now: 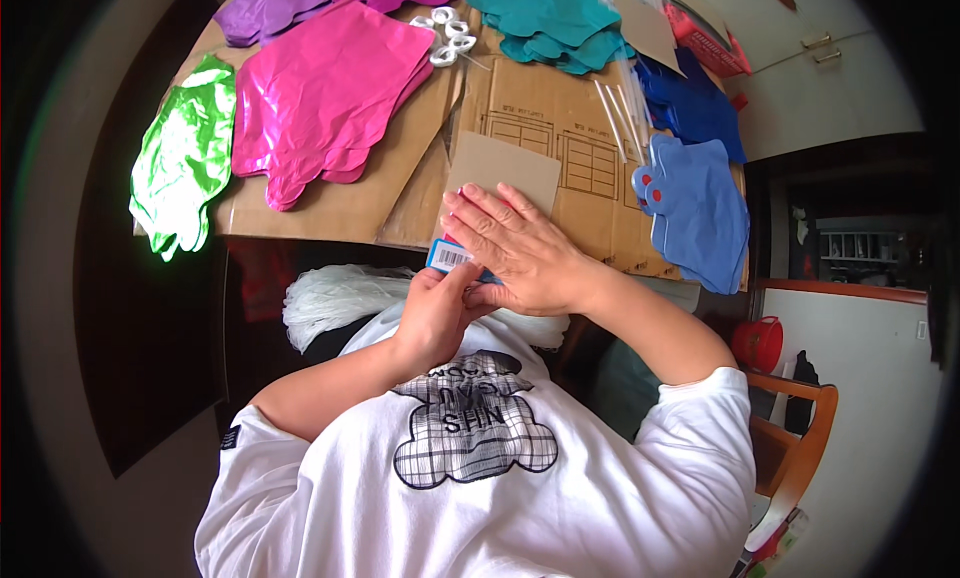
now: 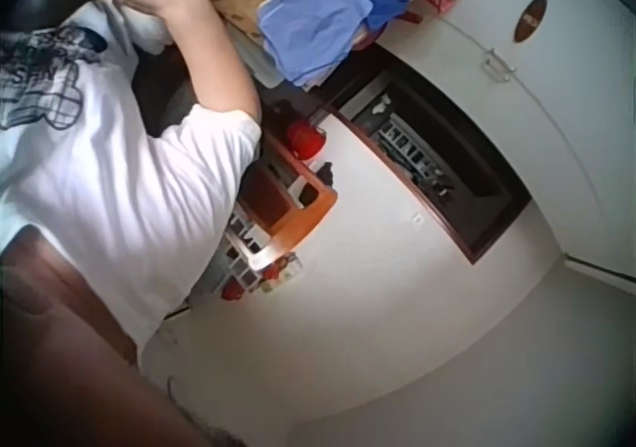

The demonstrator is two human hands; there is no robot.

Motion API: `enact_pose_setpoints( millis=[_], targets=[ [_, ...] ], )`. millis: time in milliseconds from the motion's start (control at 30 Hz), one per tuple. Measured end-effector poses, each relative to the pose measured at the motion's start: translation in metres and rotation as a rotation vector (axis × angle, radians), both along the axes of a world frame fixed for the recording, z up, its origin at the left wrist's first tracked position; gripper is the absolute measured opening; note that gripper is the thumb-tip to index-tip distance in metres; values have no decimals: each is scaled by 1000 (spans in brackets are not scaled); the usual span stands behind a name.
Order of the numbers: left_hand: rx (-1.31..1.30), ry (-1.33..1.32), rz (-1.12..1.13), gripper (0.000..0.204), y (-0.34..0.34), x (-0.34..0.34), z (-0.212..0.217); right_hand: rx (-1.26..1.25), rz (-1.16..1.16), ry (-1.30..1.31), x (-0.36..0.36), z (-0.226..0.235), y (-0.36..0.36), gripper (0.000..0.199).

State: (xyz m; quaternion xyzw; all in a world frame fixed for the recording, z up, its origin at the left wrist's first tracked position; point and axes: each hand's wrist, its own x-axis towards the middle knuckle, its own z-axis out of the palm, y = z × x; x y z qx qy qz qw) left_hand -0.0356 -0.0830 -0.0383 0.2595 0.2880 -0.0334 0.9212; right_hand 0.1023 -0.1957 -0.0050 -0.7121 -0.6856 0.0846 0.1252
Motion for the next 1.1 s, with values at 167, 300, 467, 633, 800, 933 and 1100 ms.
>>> enact_pose_setpoints(
  millis=[167, 300, 467, 633, 800, 933, 1100],
  targets=[
    [-58, -52, -28, 15, 5, -5, -6, -42, 2, -20, -2, -1, 0, 82],
    [29, -61, -40, 17, 3, -5, -3, -63, 7, -25, -3, 6, 0, 81],
    [20, -12, 24, 17, -2, -1, 4, -60, 28, -7, 1, 6, 0, 85],
    [57, -39, 20, 18, -3, 1, 0, -110, 41, 35, 1, 12, 1, 80],
    [78, -8, -9, 22, -1, -1, -2, 93, -59, 600, 62, 56, 36, 39],
    [73, -38, -55, 22, 2, -3, -3, 343, -197, -164, 141, 55, 94, 14],
    [63, -90, -111, 24, 7, -6, -7, 297, -183, -393, 180, 19, 143, 10]
  ],
)
